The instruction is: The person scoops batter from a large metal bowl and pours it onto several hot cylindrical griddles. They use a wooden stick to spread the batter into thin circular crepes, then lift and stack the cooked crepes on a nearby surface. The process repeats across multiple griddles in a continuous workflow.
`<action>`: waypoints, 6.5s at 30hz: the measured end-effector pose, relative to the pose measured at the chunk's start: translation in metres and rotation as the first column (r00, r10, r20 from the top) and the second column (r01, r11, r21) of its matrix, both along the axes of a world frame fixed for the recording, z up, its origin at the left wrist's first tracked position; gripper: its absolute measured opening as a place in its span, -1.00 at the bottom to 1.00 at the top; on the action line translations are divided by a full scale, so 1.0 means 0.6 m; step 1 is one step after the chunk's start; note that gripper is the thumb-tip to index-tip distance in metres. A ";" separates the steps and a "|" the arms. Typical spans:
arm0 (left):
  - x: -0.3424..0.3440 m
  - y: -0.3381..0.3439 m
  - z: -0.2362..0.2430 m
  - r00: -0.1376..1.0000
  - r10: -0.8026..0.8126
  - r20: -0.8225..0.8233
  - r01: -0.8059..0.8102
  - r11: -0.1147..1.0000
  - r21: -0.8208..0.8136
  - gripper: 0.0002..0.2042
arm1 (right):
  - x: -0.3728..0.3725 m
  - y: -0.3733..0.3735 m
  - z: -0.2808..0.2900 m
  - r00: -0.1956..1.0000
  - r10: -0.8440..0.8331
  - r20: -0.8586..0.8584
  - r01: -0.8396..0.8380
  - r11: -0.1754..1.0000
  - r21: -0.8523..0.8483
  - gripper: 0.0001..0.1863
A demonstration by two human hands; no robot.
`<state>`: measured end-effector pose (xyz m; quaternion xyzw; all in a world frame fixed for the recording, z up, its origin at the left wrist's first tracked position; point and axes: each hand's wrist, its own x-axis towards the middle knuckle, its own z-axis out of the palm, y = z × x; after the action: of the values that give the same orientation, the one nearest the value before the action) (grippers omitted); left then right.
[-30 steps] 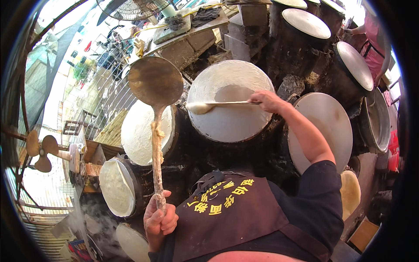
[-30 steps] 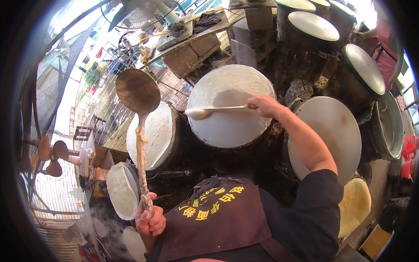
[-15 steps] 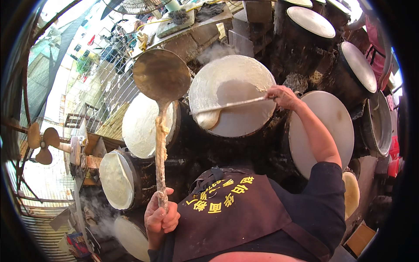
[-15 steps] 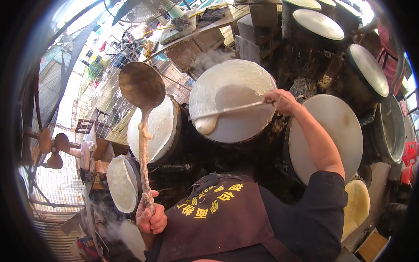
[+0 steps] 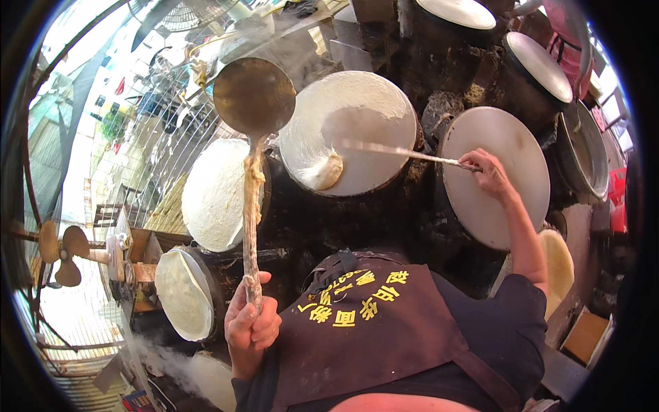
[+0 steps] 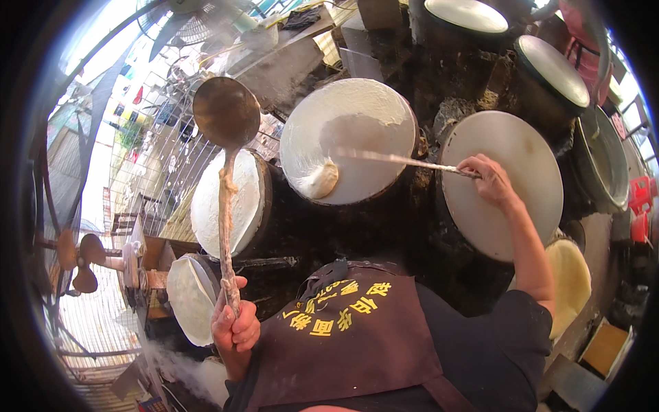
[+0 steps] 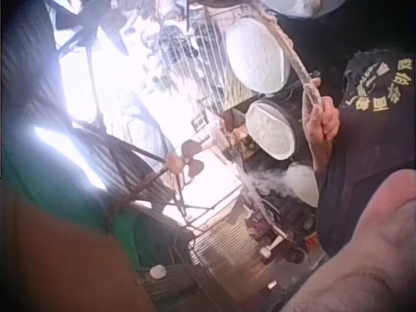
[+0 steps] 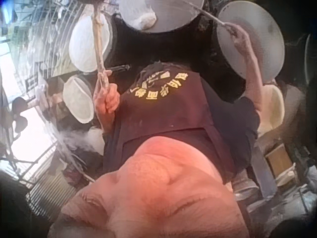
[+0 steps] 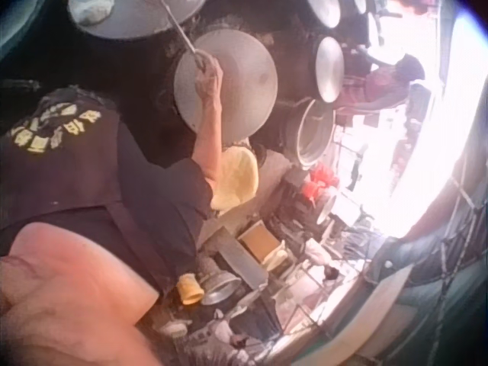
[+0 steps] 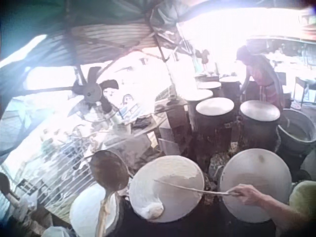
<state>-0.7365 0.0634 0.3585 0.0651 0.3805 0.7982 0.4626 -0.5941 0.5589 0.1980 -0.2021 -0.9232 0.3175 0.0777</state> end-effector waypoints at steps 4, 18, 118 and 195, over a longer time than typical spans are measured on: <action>-0.044 -0.022 -0.014 0.996 -0.086 -0.015 0.087 0.993 0.073 -0.47 | -0.036 -0.218 -0.031 0.985 -0.131 -0.112 0.049 0.835 -0.548 -0.46; -0.137 -0.113 -0.015 0.968 -0.246 0.039 0.242 0.967 0.082 -0.44 | -0.115 -0.501 -0.115 0.947 -0.306 0.103 0.280 0.619 -0.734 -0.48; -0.048 0.022 -0.029 0.895 -0.218 0.389 0.160 0.971 0.176 -0.48 | -0.041 -0.375 -0.145 0.950 -0.307 -0.050 0.307 0.952 -0.019 -0.37; -0.068 0.019 -0.125 0.780 -0.296 0.551 0.085 0.923 0.375 -0.55 | 0.031 -0.450 -0.156 0.891 -0.360 -0.277 0.337 0.933 -0.128 -0.36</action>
<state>-0.7772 0.0747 0.2836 -0.0748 0.0674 0.7779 0.6203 -0.5755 0.2887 0.1046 -0.3175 -0.8369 0.3599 0.2630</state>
